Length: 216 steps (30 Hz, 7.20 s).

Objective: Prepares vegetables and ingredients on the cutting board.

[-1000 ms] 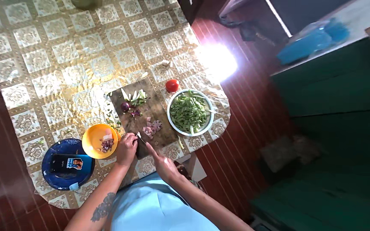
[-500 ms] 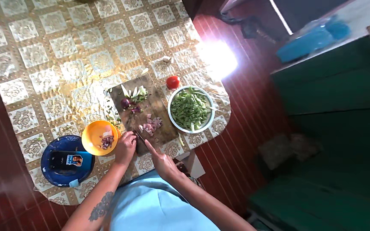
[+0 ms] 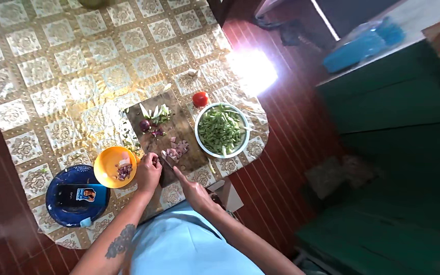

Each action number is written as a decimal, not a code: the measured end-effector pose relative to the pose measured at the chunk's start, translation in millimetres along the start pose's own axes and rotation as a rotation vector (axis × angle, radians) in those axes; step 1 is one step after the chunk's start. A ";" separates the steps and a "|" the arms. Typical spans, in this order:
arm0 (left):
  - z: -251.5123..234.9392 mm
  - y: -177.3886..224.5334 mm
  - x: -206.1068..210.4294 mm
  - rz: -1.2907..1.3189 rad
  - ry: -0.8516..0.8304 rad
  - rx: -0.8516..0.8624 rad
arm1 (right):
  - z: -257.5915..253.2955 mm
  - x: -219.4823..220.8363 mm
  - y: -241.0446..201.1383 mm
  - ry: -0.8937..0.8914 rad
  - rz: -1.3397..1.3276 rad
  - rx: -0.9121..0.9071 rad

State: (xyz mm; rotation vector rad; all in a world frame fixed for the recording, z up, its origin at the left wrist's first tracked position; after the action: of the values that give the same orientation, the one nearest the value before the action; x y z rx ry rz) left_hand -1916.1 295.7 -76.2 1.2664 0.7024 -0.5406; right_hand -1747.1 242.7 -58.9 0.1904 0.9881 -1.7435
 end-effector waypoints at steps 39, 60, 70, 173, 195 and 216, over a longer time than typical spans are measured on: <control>1.2 7.9 -4.0 -0.088 -0.190 0.056 | -4.8 -20.5 -17.3 0.072 -0.001 -0.027; 8.2 -2.1 -4.2 -0.033 -0.052 0.075 | -45.0 -9.9 -46.1 -0.046 0.016 -0.022; 10.5 -2.3 -1.9 -0.015 -0.064 0.089 | -41.9 -4.7 -39.9 -0.024 0.043 0.018; 37.3 -7.2 -7.5 0.089 0.022 -0.246 | 1.3 -38.0 -20.9 -0.128 0.181 -0.188; 30.3 4.2 2.6 -0.038 -0.003 0.032 | -14.5 -2.6 -17.5 -0.071 0.177 -0.086; 17.3 -2.8 -3.9 0.109 -0.248 -0.230 | 4.3 -20.8 -18.6 0.161 -0.044 -0.089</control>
State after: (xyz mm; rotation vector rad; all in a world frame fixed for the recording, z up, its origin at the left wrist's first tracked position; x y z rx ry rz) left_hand -1917.8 278.1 -72.7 0.9958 0.4704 -0.5015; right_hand -1752.9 256.3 -34.8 0.2570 1.1929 -1.7407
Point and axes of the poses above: each hand's wrist, its own z-axis away from the middle knuckle, its own x-axis out of the palm, y = z × x, the point moved 6 cm from there along -z, towards the middle knuckle, and after that the axes turned 1 degree about -x, right-handed, at the moved point
